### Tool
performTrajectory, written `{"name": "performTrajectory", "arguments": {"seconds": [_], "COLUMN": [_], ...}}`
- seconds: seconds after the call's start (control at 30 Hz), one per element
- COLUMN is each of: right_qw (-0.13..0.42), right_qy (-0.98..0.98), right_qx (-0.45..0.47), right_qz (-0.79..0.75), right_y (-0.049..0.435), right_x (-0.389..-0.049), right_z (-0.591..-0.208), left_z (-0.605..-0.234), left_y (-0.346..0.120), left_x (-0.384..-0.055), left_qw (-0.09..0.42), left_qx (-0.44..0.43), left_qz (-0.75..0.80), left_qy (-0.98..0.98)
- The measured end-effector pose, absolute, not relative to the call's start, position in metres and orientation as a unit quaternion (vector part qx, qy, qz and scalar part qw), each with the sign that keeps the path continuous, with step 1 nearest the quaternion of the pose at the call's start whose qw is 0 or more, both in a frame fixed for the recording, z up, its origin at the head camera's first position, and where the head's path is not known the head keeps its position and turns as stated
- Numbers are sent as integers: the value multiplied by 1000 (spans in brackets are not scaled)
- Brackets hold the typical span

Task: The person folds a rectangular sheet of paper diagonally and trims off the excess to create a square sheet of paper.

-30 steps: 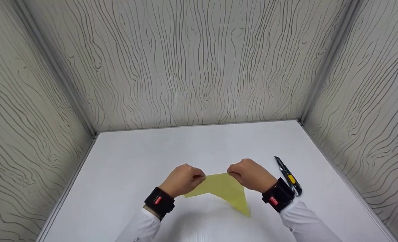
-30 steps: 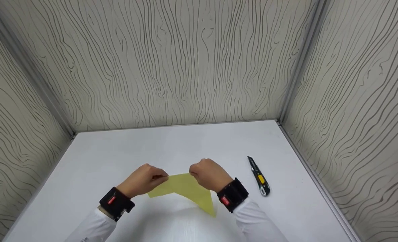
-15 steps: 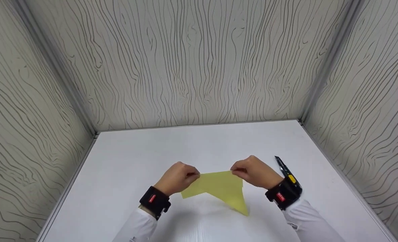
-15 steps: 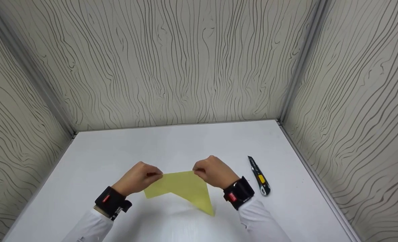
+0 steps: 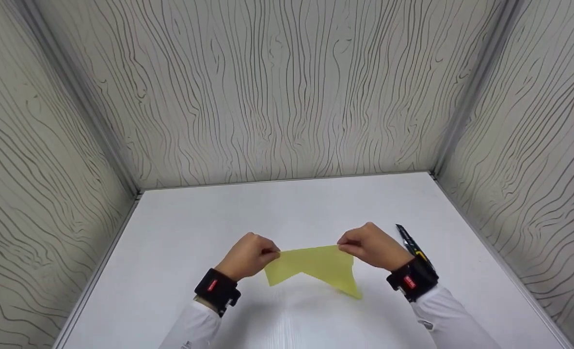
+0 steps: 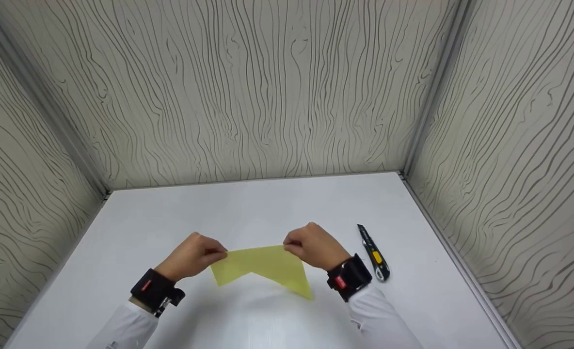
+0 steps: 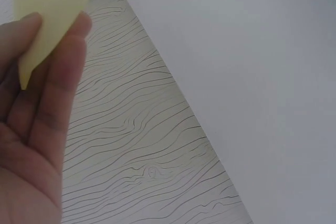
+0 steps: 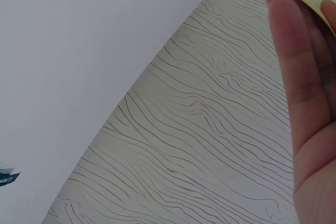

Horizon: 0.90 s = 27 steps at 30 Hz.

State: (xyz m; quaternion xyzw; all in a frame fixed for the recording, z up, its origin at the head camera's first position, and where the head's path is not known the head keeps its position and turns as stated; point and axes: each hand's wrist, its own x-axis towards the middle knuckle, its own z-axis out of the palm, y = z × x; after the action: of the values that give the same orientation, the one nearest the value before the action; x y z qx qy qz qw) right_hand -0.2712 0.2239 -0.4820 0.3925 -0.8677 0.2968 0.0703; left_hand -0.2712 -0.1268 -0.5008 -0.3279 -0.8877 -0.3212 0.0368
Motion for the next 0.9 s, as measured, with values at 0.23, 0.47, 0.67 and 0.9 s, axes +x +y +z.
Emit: {"name": "performTrajectory", "arguments": {"seconds": [0.23,0.47,0.67,0.9], "right_qw": [99,128,121,98], "right_qy": [-851,-833,-834,-838], "right_qx": [402,418,416,378], "right_qz": [325,340,343,381], "right_y": [229,236,235,237], "right_x": [-272,-272,-272,-270], "right_z": [-479,-477,-478,-480], "left_z": [-504,-506,-503,-505], "left_y": [-134,-144,-146,-151], "left_x": [-275,-278,-276,-278], "left_qw": [15,-12,-5,-15], "left_qx": [-306,-272,-281,-262], "left_qz": [-370,-434,-422,-470], "left_qy": [-877,-859,-862,-843]}}
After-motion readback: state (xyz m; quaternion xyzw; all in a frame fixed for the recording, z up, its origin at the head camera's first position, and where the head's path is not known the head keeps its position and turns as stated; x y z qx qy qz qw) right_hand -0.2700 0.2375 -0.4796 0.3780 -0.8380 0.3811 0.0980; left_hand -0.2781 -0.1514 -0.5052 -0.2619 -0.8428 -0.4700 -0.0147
